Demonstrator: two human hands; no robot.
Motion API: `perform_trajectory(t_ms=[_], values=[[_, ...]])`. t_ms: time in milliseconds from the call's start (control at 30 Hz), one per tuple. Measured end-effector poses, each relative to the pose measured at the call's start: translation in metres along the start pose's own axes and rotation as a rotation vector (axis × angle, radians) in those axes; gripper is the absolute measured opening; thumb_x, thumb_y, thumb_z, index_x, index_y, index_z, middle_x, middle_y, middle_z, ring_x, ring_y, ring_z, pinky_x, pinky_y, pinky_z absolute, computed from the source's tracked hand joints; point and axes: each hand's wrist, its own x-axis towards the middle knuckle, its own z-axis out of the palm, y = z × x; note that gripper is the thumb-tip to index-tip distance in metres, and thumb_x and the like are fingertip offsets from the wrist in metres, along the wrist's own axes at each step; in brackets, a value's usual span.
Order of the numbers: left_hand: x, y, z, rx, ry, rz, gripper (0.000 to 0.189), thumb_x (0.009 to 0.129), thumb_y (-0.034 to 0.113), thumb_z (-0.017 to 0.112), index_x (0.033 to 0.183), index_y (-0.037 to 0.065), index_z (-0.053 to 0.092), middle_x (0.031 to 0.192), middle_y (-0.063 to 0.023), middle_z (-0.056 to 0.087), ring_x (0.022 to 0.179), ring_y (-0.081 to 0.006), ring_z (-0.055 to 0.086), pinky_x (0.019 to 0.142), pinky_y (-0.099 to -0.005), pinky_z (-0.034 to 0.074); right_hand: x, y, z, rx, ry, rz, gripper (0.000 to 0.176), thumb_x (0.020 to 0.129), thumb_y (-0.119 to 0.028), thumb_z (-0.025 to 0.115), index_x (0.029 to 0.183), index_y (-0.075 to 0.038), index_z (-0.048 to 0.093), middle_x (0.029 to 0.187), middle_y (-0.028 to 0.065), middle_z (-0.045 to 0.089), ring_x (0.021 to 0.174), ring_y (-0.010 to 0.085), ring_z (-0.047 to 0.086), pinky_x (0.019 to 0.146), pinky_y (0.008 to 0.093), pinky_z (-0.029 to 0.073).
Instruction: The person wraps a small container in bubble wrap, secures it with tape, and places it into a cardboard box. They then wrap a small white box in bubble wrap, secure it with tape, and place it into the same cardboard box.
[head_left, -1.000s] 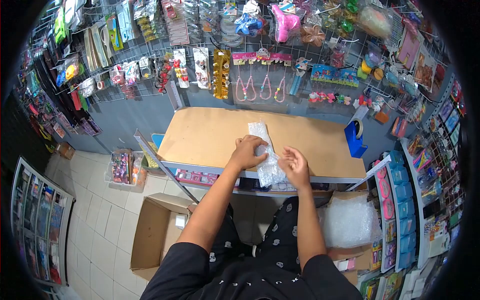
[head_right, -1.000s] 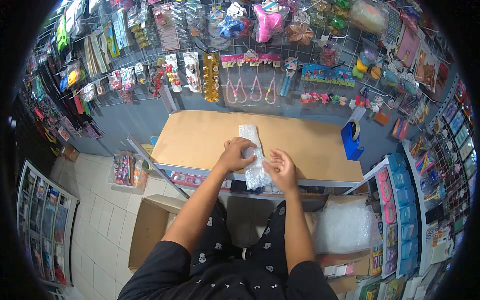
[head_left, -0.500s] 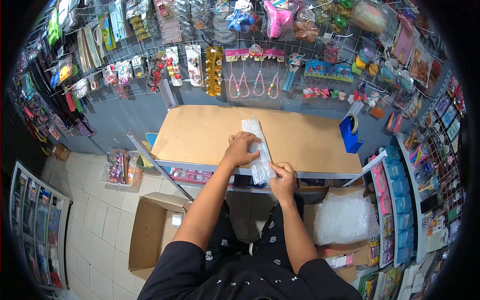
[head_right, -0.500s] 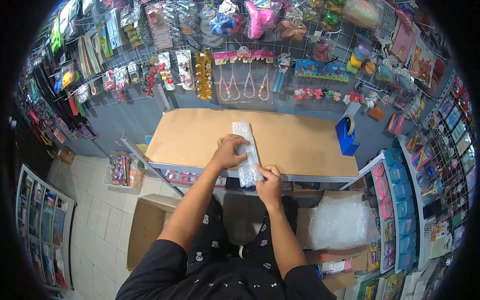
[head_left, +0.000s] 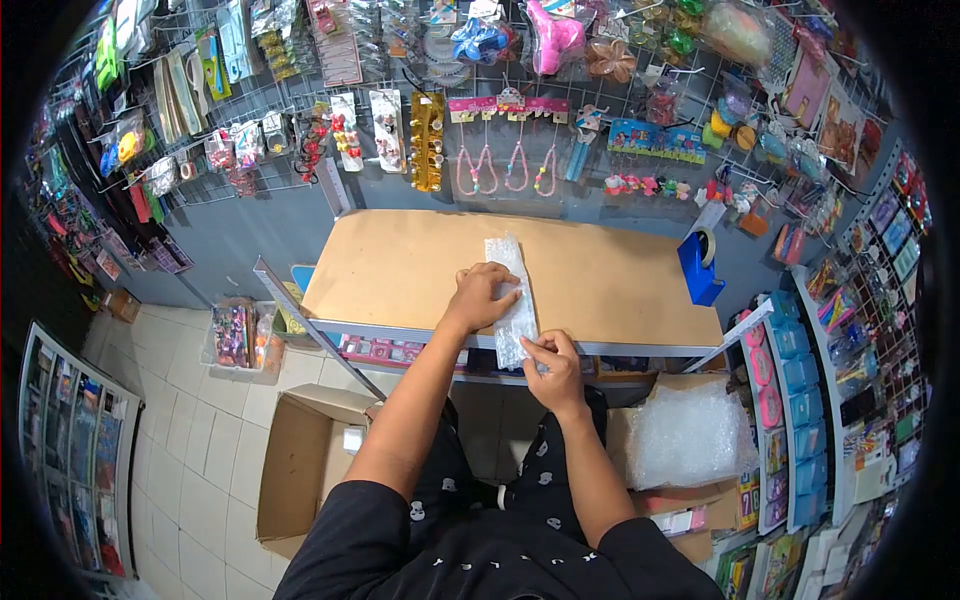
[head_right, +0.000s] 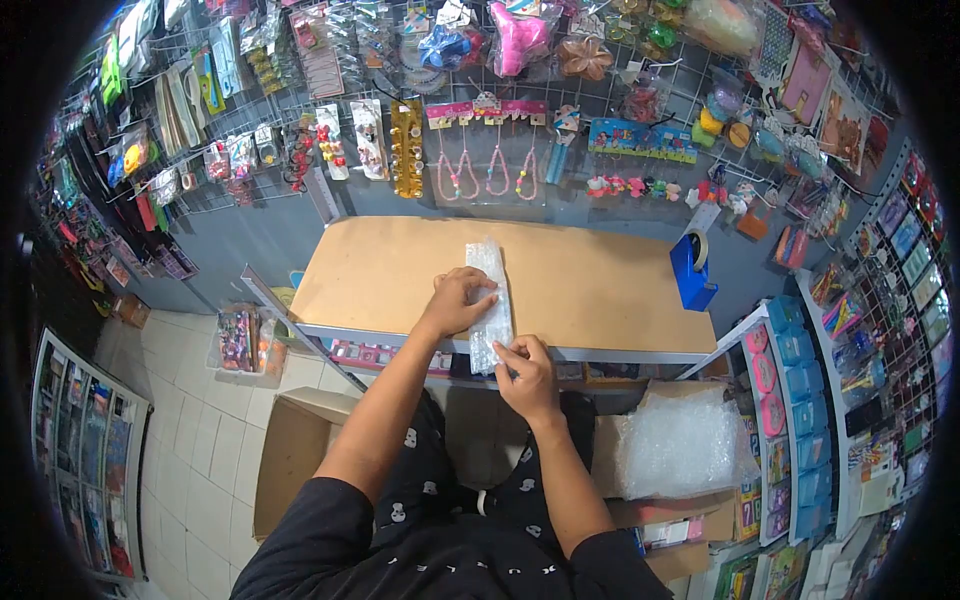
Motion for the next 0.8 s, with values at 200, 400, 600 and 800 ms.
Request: perform_trajectory(t_ms=[200, 400, 600, 800], values=[[-0.002, 0.0, 0.0, -0.047, 0.021, -0.028, 0.028, 0.083, 0.029, 0.082, 0.107, 0.014, 0.081, 0.119, -0.0062, 0.067, 0.116, -0.027, 0.064, 0.106, -0.0455, 0.038, -0.001, 0.0, -0.004, -0.023, -0.056, -0.063, 0.03, 0.079, -0.004, 0.076, 0.108, -0.011, 0.083, 0.095, 0.01, 0.063, 0.088, 0.0282, 0.063, 0.08, 0.039, 0.054], [-0.003, -0.001, -0.001, -0.023, 0.019, -0.008, 0.029, 0.082, 0.03, 0.083, 0.106, 0.014, 0.081, 0.12, -0.0061, 0.065, 0.12, -0.0266, 0.062, 0.106, -0.0458, 0.038, 0.008, 0.027, -0.033, 0.282, -0.257, -0.121, 0.037, 0.079, -0.005, 0.072, 0.115, -0.007, 0.081, 0.111, 0.0136, 0.069, 0.103, 0.0294, 0.067, 0.092, 0.0357, 0.054], [-0.002, -0.003, 0.001, -0.024, 0.006, -0.018, 0.029, 0.083, 0.03, 0.084, 0.108, 0.015, 0.081, 0.122, -0.0064, 0.064, 0.122, -0.0259, 0.061, 0.106, -0.0478, 0.037, 0.043, 0.034, -0.054, -0.018, -0.338, -0.124, 0.058, 0.073, -0.017, 0.076, 0.131, -0.019, 0.075, 0.133, 0.0126, 0.064, 0.124, 0.0312, 0.061, 0.108, 0.0421, 0.049], [-0.001, -0.008, 0.002, -0.09, 0.003, -0.005, 0.029, 0.083, 0.032, 0.081, 0.107, 0.016, 0.081, 0.124, -0.0047, 0.061, 0.125, -0.0223, 0.059, 0.105, -0.0465, 0.034, 0.046, 0.033, -0.033, -0.307, -0.482, -0.216, 0.073, 0.071, -0.014, 0.079, 0.137, -0.042, 0.069, 0.157, 0.0052, 0.05, 0.146, 0.0311, 0.044, 0.121, 0.0498, 0.034]])
